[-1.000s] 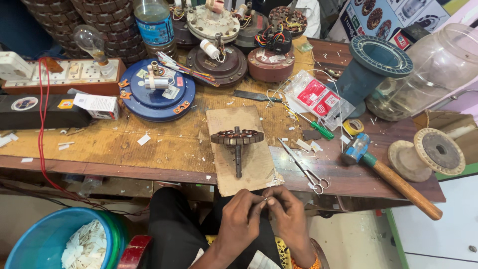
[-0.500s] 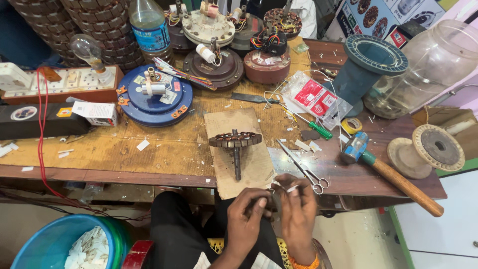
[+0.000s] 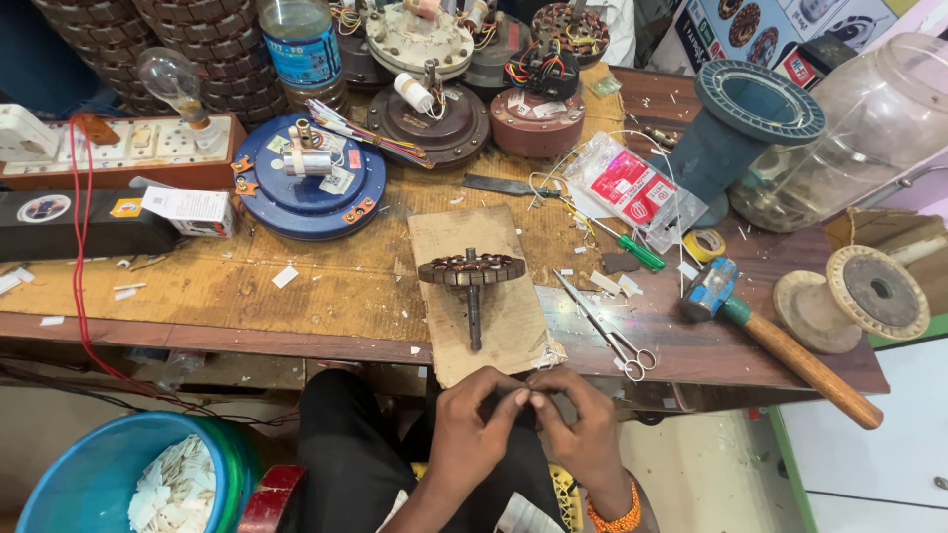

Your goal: The person cuts small white insulating pieces with scissors and inserts them into slots on a circular motor armature. They use a screwdriver to press the pieces into place and repeat the process across multiple slots.

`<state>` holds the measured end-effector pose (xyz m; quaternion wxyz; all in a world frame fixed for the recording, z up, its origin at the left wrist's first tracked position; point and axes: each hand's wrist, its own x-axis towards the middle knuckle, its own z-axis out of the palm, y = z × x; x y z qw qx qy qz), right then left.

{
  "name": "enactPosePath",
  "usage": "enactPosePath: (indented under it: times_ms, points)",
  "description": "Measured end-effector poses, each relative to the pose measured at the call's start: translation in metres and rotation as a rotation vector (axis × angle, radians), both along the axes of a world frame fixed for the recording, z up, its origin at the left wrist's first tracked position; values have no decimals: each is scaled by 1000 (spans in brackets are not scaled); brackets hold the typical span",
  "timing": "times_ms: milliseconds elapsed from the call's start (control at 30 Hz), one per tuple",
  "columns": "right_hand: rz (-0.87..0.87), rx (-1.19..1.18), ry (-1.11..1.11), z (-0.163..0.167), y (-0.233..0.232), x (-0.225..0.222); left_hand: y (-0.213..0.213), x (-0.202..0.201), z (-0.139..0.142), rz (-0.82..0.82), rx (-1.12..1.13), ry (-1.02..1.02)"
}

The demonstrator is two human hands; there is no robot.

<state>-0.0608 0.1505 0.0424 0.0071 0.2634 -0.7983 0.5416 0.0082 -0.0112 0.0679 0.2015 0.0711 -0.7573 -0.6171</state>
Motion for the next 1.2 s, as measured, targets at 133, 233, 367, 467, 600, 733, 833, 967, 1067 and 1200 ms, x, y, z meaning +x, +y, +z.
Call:
enactPosePath:
  times_ms: [133,233,367,467,600,733,833,967,1067,1200]
  points:
    - [42,-328,-350,-21,0,7,3,2,-6,32,184,39]
    - [6,-330,-425,-32,0,8,9,4,-10,54,252,79]
    - [51,-360,-509,-30,5,2,7,5,-16,30,196,57]
    - [84,-276,-580,-24,7,0,4,6,-17,-36,198,-79]
    - [141,-270,-706,-22,11,-1,-1,8,-15,-41,-17,-20]
    - [281,-480,-900,-23,24,0,-8,14,-14,-307,292,30]
    - [381,-545,-1030,-22,34,5,-13,20,-14,-344,81,193]
    - [380,-515,-1125,-22,36,8,-16,24,-13,-377,34,218]
    - [365,-476,-1178,-27,35,9,-18,27,-12,-412,139,12]
    - [393,-483,-1281,-47,30,8,-22,25,-15,-417,189,-210]
